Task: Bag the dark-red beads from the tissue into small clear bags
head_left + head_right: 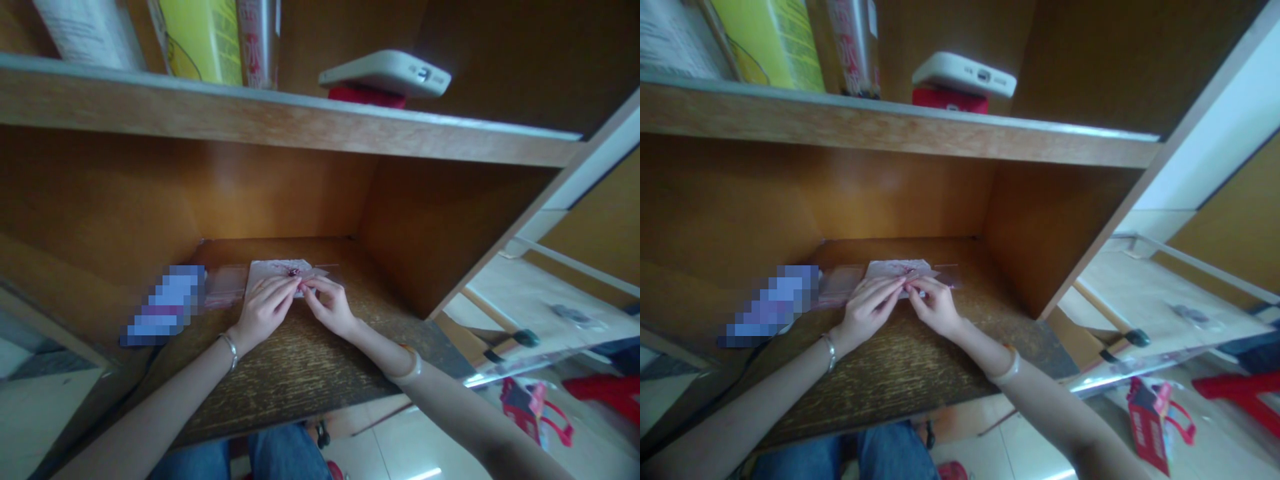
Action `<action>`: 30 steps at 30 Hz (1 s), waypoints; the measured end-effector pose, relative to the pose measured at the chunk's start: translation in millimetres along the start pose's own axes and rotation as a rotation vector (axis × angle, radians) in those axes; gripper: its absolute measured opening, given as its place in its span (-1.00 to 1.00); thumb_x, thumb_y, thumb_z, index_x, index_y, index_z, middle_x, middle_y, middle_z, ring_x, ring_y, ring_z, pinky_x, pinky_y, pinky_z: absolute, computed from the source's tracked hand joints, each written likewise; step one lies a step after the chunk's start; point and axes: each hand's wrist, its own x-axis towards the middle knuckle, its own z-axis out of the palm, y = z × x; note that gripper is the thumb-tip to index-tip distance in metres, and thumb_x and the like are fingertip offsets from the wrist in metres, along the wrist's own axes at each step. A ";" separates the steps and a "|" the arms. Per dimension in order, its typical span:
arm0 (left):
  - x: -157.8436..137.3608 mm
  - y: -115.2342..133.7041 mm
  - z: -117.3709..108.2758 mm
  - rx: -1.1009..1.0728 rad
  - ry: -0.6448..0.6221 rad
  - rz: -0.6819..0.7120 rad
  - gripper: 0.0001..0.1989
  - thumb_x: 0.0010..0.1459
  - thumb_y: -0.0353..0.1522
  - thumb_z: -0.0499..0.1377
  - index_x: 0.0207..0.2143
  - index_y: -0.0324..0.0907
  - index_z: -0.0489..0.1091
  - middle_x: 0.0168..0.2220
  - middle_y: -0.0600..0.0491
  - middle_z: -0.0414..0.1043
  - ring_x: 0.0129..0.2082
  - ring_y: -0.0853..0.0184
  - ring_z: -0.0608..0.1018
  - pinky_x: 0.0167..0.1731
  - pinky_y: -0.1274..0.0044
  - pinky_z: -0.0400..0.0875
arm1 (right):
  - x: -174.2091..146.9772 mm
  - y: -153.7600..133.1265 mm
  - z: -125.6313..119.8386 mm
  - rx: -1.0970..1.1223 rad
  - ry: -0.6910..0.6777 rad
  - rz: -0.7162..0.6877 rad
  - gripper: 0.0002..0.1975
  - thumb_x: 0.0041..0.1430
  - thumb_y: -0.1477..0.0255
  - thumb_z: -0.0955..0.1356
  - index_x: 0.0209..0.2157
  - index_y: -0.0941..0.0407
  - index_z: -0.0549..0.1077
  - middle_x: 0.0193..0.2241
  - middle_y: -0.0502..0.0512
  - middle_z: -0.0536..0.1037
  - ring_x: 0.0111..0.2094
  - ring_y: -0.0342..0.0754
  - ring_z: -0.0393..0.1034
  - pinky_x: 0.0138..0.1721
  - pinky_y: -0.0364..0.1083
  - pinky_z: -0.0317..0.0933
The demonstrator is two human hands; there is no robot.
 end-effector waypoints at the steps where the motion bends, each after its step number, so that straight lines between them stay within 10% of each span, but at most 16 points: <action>1: 0.1 0.3 0.1 0.006 0.011 0.000 -0.65 0.14 -0.54 0.13 -0.01 -0.17 0.34 -0.14 -0.01 0.52 -0.13 0.33 0.54 -0.10 0.45 0.43 | -0.2 0.2 0.0 -0.002 0.004 0.000 -0.85 0.20 0.43 0.29 -0.28 0.12 0.51 -0.36 0.11 0.56 -0.36 -0.10 0.44 -0.32 -0.12 0.32; 30: 3.6 5.0 -0.6 0.095 -0.004 -0.002 -0.73 0.15 -0.51 0.09 -0.07 -0.21 0.30 -0.20 -0.03 0.53 -0.21 0.32 0.56 -0.14 0.44 0.43 | -3.8 2.0 -2.3 -0.067 -0.085 -0.063 -0.88 0.21 0.46 0.27 -0.27 0.11 0.45 -0.35 0.09 0.51 -0.32 -0.10 0.40 -0.28 -0.12 0.30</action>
